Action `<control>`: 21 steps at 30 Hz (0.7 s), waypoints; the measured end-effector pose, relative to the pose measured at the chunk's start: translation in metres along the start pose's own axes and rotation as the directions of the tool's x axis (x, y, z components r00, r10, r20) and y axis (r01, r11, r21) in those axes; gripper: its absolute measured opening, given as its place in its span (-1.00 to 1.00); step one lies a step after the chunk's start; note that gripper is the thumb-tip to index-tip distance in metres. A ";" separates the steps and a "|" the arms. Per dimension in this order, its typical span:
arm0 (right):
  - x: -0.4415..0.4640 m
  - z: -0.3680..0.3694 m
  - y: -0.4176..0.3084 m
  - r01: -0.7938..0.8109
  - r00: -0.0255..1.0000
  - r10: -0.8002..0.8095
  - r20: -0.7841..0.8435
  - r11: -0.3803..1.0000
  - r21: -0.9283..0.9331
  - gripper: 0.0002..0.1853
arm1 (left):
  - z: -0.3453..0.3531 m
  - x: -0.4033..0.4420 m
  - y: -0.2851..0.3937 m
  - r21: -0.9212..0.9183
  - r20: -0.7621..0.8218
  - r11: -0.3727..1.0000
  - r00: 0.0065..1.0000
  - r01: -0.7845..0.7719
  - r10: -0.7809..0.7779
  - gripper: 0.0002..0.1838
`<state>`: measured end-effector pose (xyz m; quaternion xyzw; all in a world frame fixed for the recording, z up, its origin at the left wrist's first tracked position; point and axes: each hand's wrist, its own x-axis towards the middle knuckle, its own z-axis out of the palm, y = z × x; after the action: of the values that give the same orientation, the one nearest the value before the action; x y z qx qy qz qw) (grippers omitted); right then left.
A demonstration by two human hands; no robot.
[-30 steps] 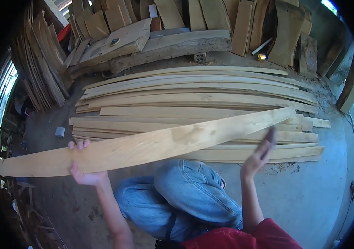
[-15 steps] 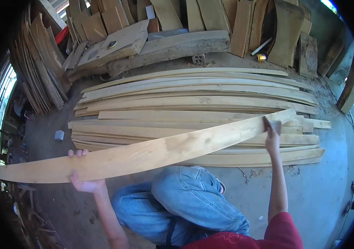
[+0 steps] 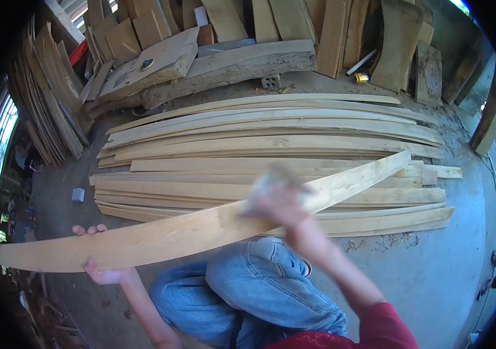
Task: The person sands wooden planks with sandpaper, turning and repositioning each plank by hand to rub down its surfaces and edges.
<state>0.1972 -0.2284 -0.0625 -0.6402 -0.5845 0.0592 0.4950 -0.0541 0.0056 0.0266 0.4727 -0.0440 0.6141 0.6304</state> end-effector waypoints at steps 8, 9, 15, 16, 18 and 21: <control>-0.021 -0.113 0.045 -0.588 0.762 0.492 -0.422 0.798 -0.133 -0.63 | 0.015 0.002 -0.004 -0.041 -0.007 0.999 1.000 -0.017 0.017 -0.11; -0.007 -0.104 0.026 -0.475 0.851 0.409 -0.329 0.866 -0.152 -0.60 | 0.022 0.002 -0.004 -0.030 -0.009 1.000 1.000 -0.010 0.010 -0.11; 0.044 -0.064 -0.049 -0.137 0.956 0.187 0.225 0.965 -0.223 -0.43 | 0.026 0.013 0.002 -0.147 0.199 0.985 0.973 -0.091 0.120 -0.03; 0.038 -0.061 -0.040 -0.140 0.952 0.214 0.218 0.940 -0.310 -0.41 | 0.023 0.014 0.002 -0.151 0.202 0.985 0.972 -0.087 0.117 -0.03; 0.021 -0.080 -0.026 -0.250 0.924 0.326 0.201 0.911 -0.327 -0.39 | 0.020 0.013 0.002 -0.277 0.328 0.960 0.937 -0.029 0.123 -0.03; -0.010 -0.112 0.011 -0.419 0.888 0.460 0.021 0.826 -0.376 -0.47 | 0.021 0.011 0.002 -0.308 0.309 0.951 0.947 0.016 0.084 -0.03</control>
<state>0.2751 -0.2978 -0.0193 -0.8331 -0.4485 0.0985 0.3085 -0.0419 -0.0005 0.0465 0.4610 -0.2479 0.5264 0.6700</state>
